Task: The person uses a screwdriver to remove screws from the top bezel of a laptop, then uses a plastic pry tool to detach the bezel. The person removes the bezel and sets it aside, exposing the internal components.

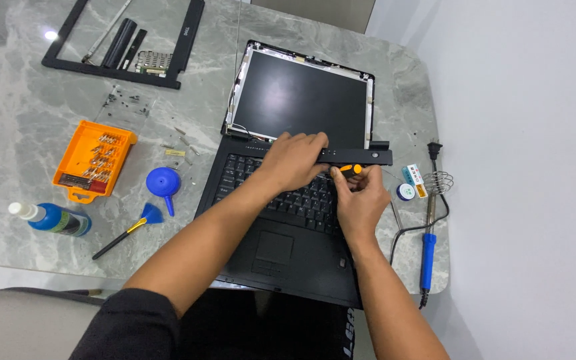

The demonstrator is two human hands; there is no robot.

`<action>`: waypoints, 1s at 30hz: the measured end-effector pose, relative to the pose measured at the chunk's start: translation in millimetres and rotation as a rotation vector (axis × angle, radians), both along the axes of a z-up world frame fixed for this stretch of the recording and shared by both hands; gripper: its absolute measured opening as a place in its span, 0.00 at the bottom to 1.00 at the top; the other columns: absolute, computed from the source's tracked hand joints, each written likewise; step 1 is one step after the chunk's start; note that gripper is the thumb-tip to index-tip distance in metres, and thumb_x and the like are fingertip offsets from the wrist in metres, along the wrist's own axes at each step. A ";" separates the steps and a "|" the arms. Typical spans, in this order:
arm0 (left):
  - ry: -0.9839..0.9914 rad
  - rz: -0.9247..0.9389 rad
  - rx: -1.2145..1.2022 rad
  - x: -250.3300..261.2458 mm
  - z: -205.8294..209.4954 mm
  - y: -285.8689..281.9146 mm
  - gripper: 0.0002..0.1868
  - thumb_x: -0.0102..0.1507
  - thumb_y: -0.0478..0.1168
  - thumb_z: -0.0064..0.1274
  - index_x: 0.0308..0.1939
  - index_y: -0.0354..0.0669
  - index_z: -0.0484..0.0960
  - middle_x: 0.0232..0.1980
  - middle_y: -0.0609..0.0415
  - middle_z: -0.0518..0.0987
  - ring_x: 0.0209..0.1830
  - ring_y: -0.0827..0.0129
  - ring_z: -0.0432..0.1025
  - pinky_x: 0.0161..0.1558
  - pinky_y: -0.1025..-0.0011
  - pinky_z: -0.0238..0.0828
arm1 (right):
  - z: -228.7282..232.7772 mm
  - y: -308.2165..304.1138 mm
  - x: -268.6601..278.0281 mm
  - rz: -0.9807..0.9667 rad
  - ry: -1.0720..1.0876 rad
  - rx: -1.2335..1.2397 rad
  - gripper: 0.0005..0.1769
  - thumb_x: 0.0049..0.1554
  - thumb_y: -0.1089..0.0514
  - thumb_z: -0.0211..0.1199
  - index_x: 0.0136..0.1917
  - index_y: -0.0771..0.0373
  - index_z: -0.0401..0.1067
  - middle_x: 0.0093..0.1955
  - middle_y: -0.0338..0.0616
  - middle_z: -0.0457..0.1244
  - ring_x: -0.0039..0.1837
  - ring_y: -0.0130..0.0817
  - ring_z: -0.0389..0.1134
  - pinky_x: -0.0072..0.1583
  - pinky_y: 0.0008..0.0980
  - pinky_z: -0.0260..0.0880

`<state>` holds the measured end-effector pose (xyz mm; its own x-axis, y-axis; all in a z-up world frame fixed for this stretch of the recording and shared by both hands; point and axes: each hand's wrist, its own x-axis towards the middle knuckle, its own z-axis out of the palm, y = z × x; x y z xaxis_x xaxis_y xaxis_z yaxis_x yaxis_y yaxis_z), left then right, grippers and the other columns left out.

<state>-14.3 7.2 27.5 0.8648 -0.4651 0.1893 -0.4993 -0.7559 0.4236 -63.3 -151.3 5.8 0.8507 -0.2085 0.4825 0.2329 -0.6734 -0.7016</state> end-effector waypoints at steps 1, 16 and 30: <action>-0.001 -0.003 -0.003 -0.6 4.4 3.7 0.19 0.60 0.44 0.52 0.51 0.39 0.70 0.45 0.45 0.79 0.46 0.54 0.74 0.49 0.54 0.66 | 1.4 0.6 0.0 -0.003 -0.001 -0.003 0.18 0.50 0.59 0.74 0.40 0.66 0.64 0.31 0.52 0.67 0.35 0.43 0.71 0.36 0.34 0.68; -0.082 -0.107 0.011 1.1 -8.6 33.5 0.22 0.66 0.52 0.40 0.58 0.43 0.72 0.47 0.50 0.79 0.51 0.59 0.71 0.55 0.56 0.63 | 3.0 -5.7 -8.6 0.115 -0.150 -0.156 0.14 0.59 0.61 0.59 0.59 0.61 0.71 0.41 0.54 0.69 0.43 0.52 0.70 0.42 0.39 0.70; -0.198 -0.082 0.080 10.1 -32.5 29.8 0.24 0.67 0.56 0.38 0.58 0.46 0.71 0.45 0.55 0.76 0.49 0.64 0.70 0.51 0.60 0.64 | 4.6 1.0 0.1 0.070 -0.203 -0.183 0.17 0.51 0.61 0.74 0.52 0.67 0.73 0.39 0.55 0.67 0.40 0.52 0.70 0.38 0.38 0.71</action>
<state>-4.1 37.0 -5.0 0.7730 -0.5527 0.3115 -0.6279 -0.7367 0.2512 -63.2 -150.3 10.5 0.7422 -0.0458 0.6687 0.4069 -0.7619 -0.5039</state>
